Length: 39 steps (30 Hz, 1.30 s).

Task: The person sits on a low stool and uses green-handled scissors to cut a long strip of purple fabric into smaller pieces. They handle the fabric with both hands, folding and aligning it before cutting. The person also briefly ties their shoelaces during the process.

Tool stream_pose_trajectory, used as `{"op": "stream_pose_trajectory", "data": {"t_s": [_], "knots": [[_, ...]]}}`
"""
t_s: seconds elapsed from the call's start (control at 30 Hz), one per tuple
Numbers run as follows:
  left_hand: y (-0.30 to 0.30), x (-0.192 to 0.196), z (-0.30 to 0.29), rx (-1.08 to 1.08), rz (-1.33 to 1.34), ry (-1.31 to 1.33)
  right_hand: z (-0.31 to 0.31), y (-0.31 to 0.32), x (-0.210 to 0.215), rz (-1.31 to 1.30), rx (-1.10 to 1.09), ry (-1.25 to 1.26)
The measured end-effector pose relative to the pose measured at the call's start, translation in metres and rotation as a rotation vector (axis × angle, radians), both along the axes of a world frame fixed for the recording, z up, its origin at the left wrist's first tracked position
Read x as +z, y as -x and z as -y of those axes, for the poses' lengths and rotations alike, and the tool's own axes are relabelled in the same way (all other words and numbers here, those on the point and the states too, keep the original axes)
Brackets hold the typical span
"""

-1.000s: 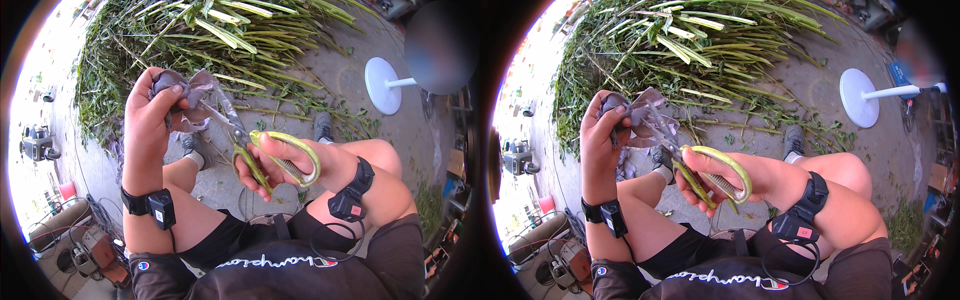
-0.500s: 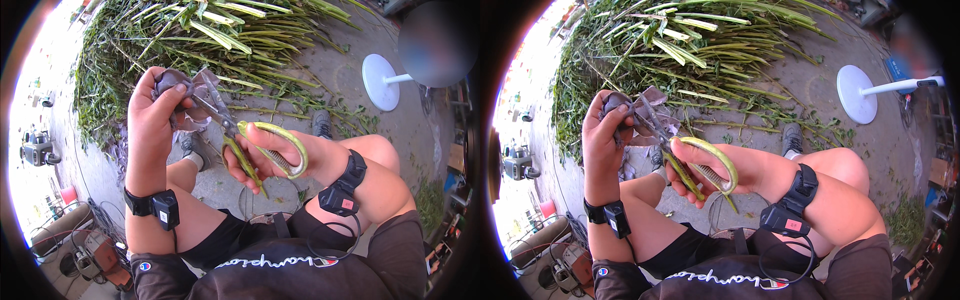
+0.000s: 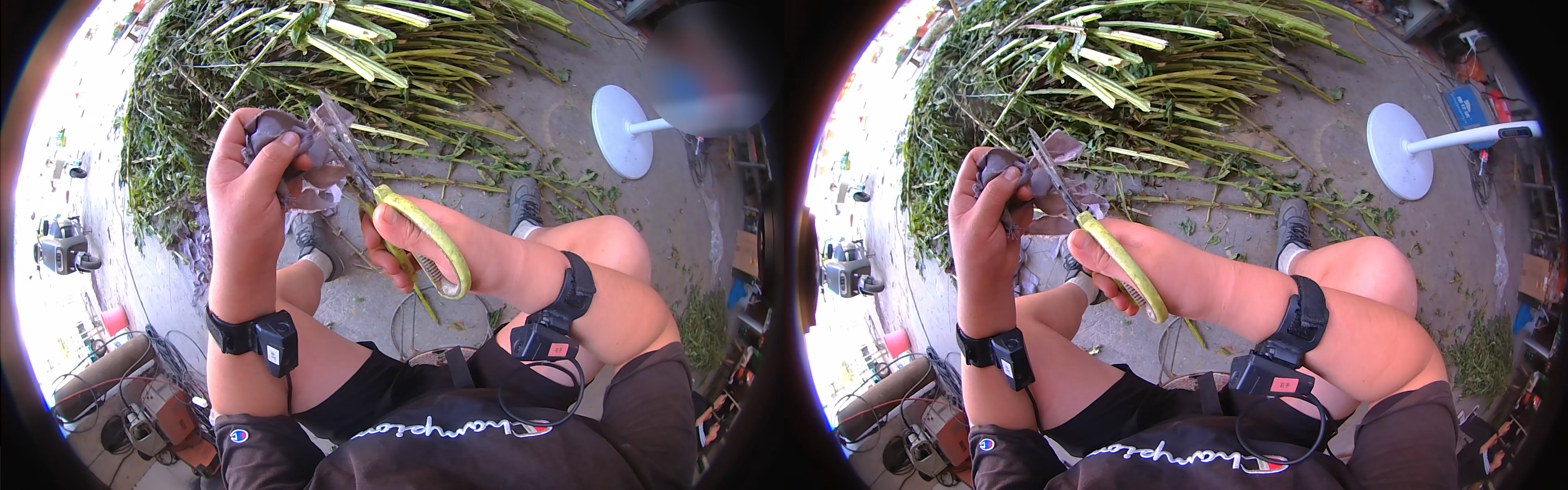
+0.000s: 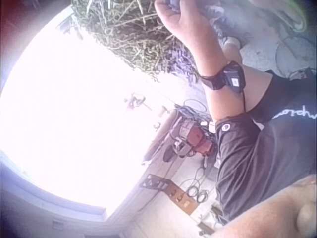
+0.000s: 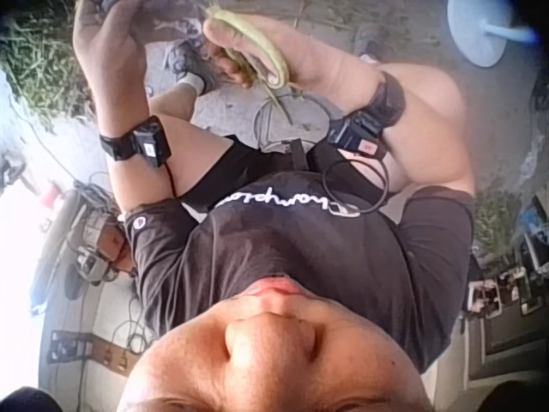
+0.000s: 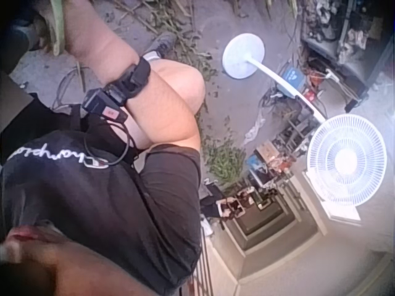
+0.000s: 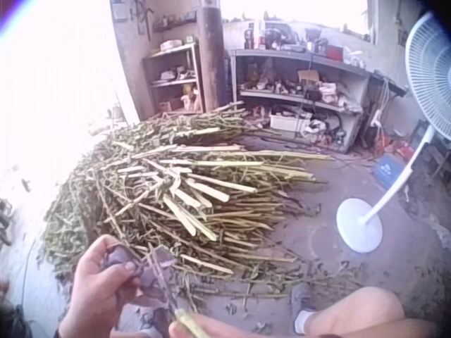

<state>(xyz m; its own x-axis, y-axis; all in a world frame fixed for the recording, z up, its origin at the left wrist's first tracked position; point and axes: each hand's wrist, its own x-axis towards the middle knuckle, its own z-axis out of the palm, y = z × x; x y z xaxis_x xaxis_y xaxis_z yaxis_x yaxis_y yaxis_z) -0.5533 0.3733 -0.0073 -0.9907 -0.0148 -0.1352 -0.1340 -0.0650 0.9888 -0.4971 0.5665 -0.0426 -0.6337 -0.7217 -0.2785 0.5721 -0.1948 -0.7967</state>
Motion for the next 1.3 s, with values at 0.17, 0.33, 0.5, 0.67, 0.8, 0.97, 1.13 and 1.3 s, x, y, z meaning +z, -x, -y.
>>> {"op": "stream_pose_trajectory", "data": {"t_s": [0.17, 0.33, 0.5, 0.67, 0.8, 0.97, 1.13, 1.3], "knots": [[0.001, -0.001, 0.004, -0.033, -0.003, -0.017, 0.000, 0.001, 0.004, 0.011, -0.001, 0.001], [0.000, 0.003, -0.004, 0.053, -0.010, -0.070, 0.001, -0.002, 0.008, 0.006, -0.017, -0.059], [-0.001, 0.003, -0.003, 0.079, -0.031, -0.091, -0.003, -0.001, 0.014, 0.070, -0.032, -0.090], [-0.002, 0.004, -0.003, 0.056, -0.020, -0.113, -0.004, -0.001, 0.014, 0.031, -0.063, -0.076], [-0.003, 0.004, -0.001, 0.038, -0.022, -0.116, -0.006, -0.003, 0.012, 0.029, -0.052, -0.030], [-0.005, 0.006, 0.001, -0.024, -0.012, -0.179, -0.003, -0.004, 0.005, 0.027, -0.074, 0.034], [-0.007, 0.009, -0.003, 0.000, 0.015, -0.113, -0.003, -0.002, 0.010, 0.055, -0.105, -0.024], [-0.004, 0.007, -0.001, 0.054, -0.028, -0.116, -0.007, -0.003, 0.010, 0.003, -0.160, 0.024]]}}
